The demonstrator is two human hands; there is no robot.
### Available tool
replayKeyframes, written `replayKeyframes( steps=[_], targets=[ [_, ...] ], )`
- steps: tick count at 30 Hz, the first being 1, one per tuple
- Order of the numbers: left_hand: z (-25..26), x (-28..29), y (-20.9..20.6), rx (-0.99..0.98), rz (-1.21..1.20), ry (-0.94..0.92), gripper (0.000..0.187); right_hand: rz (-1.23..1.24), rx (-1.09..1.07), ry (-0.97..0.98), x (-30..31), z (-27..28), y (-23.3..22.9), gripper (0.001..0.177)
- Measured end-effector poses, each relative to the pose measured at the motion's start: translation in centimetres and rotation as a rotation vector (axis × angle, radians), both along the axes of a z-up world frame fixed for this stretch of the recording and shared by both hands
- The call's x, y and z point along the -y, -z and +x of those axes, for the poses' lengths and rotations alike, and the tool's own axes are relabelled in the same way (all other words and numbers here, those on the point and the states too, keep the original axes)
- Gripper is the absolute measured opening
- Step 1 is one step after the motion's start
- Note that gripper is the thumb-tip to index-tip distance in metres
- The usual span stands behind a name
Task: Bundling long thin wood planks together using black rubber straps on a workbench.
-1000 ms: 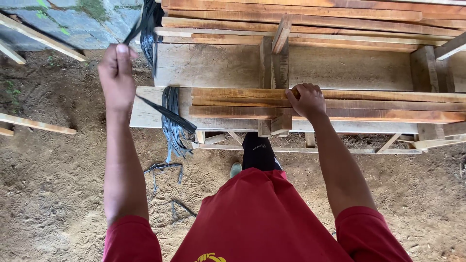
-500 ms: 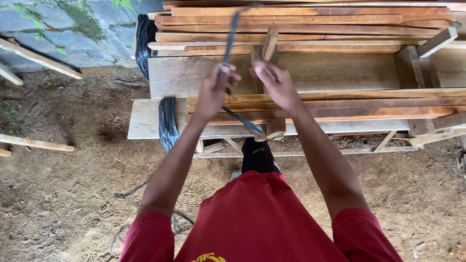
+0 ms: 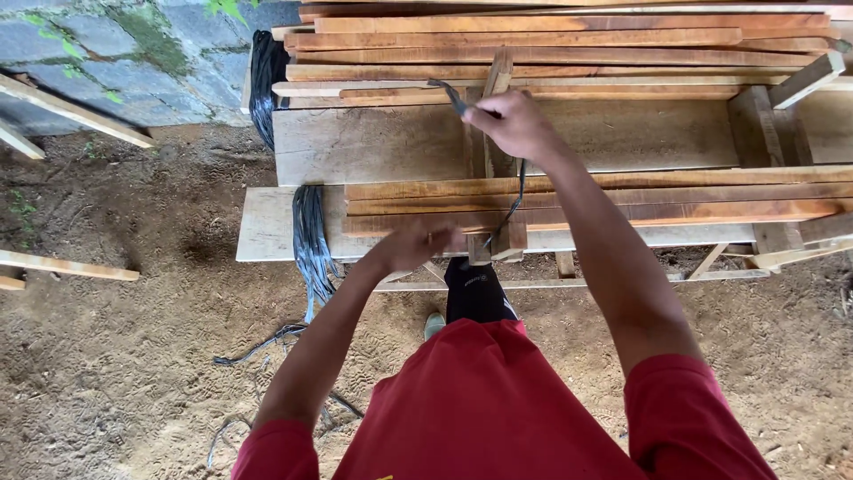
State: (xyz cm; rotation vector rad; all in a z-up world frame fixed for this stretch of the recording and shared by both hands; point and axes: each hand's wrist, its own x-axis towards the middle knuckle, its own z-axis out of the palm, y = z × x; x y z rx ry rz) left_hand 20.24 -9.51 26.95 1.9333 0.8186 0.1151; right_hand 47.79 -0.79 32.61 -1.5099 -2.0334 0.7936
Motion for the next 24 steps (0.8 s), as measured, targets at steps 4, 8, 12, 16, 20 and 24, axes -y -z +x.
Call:
replayKeyframes(
  steps=[4, 8, 12, 16, 20, 24],
  targets=[
    [-1.5, 1.0, 6.2, 0.048, -0.209, 0.171, 0.034, -0.249, 0.084, 0.058, 1.9, -1.0, -2.8, 0.030],
    [-1.1, 1.2, 19.1, -0.060, 0.281, 0.066, 0.032, -0.332, 0.374, -0.166, 0.0, -0.1, 3.7, 0.029],
    [0.8, 0.1, 34.8, -0.071, 0.627, -0.136, 0.033, -0.436, 0.489, -0.167, -2.5, 0.3, 11.5, 0.032],
    [3.8, -0.3, 32.2, -0.049, 0.746, -0.247, 0.034, -0.583, 0.343, -0.096, -3.3, 0.8, 17.0, 0.031],
    [5.3, -1.3, 24.6, -0.297, 0.319, -0.110, 0.037, -0.665, 0.272, -0.123, -4.4, 1.7, 18.6, 0.039],
    [4.6, -1.0, 16.2, -0.335, 0.333, -0.119, 0.040, -0.724, 0.304, -0.157, -5.1, 2.2, 20.3, 0.038]
  ],
)
